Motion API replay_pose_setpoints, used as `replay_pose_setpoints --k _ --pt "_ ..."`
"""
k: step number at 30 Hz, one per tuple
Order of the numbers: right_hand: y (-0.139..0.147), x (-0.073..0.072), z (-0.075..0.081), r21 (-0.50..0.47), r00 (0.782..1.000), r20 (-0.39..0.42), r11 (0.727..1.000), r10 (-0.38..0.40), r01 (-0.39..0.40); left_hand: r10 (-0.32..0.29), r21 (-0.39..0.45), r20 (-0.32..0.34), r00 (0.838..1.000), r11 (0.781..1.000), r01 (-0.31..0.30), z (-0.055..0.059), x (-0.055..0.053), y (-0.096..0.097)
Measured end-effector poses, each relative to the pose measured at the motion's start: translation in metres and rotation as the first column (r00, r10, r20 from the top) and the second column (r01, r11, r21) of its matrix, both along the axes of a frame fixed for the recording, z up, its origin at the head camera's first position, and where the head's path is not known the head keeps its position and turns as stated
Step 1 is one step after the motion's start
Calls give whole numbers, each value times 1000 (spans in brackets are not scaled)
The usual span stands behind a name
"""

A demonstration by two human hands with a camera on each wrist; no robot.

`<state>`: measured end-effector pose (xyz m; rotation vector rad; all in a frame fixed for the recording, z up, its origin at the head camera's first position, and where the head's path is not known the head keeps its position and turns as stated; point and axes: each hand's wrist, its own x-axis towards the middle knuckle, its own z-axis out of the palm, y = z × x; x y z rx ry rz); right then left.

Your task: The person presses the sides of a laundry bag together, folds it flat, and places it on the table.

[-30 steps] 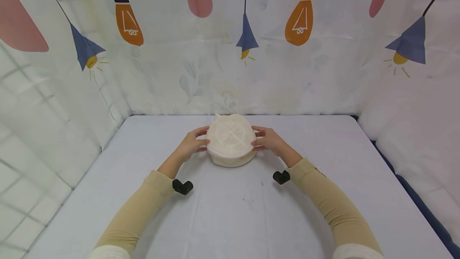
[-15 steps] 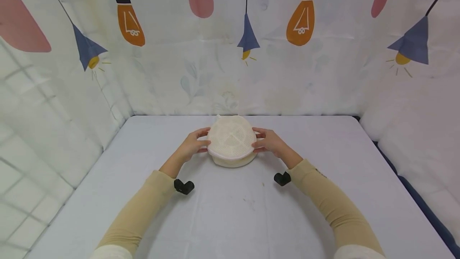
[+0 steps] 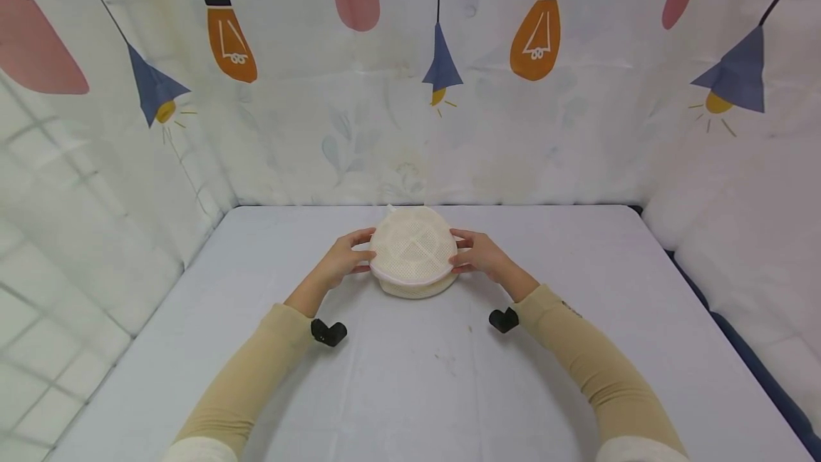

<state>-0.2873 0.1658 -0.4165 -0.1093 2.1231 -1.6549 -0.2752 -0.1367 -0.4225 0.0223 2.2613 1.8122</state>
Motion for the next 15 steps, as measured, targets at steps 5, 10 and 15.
replay_pose_setpoints --k 5,10,15 --pt "-1 -1 -3 -1 1000 0 1000 1 -1 0 -8 2 1000 1000 0 -2 -1 -2" --pt "-2 -1 -3 2 1000 -12 1000 13 -13 -9 -23 -2 1000 1000 9 -4 -2 -2" --pt "-3 0 -2 6 999 -27 1000 19 -19 -12 -35 0 1000 999 12 -4 -2 -1"
